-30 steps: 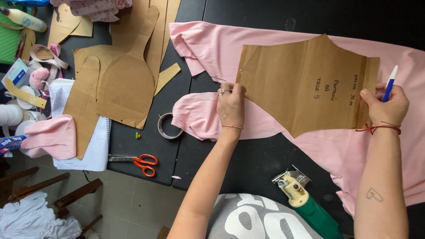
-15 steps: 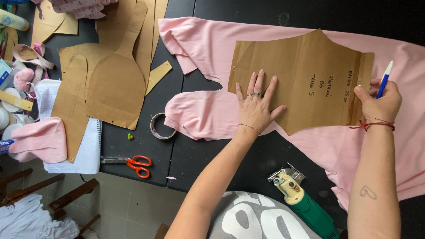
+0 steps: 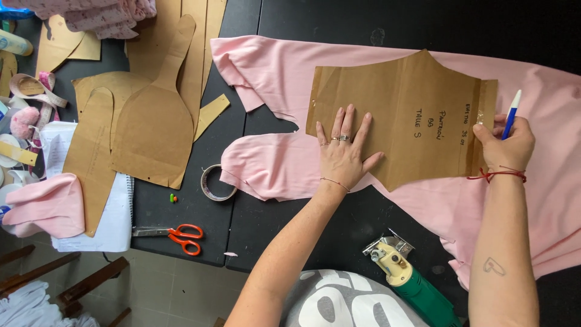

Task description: The person lays out a large piece of pink fabric on a black table, places a cardboard pattern on top, and traces the outline with a blue marker. They then use a green electric fabric cutter to cut the fabric along the traced lines, repeating the process for multiple pieces.

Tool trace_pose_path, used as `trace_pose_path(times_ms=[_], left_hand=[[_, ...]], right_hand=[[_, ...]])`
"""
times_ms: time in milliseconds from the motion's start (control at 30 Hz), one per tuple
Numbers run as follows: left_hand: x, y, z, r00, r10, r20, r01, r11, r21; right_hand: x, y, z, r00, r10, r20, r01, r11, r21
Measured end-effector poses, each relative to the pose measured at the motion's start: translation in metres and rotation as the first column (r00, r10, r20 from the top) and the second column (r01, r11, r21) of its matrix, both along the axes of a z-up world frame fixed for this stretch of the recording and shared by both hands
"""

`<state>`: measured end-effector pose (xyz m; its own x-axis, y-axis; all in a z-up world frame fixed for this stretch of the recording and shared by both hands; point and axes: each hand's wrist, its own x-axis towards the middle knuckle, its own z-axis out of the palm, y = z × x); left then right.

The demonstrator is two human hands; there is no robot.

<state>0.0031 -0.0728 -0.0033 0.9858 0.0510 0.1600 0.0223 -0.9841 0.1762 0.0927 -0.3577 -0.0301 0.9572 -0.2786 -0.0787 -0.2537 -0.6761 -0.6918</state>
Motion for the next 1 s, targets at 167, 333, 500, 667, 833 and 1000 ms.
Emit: trace_pose_path(times_ms=[167,333,500,667,833,1000], left_hand=[[-0.001,0.001,-0.002,1.000,-0.006,0.007,0.006,1.000,-0.020],[0.001,0.001,-0.001,1.000,-0.021,-0.014,0.021,1.000,-0.019],[0.004,-0.004,-0.003,0.994,-0.013,-0.110,0.016,1.000,0.021],[0.000,0.001,0.001,0.999,0.008,-0.035,-0.008,1.000,0.013],[-0.002,0.003,0.006,1.000,0.004,-0.026,-0.003,0.999,0.044],[-0.002,0.001,0.009,0.996,0.031,-0.082,-0.029,0.999,0.030]], right_hand=[[-0.003,0.009,0.011,0.998,-0.028,-0.051,0.028,1.000,0.000],[-0.005,0.017,0.018,0.997,-0.065,-0.052,0.063,0.998,-0.026],[-0.004,0.009,0.011,0.999,-0.044,-0.023,0.044,0.999,-0.005],[-0.002,0.000,-0.003,0.999,0.022,0.024,-0.022,1.000,-0.002],[-0.004,-0.002,-0.002,1.000,0.026,0.000,-0.026,1.000,-0.013],[-0.005,0.010,0.005,0.913,0.109,0.394,-0.031,0.980,-0.199]])
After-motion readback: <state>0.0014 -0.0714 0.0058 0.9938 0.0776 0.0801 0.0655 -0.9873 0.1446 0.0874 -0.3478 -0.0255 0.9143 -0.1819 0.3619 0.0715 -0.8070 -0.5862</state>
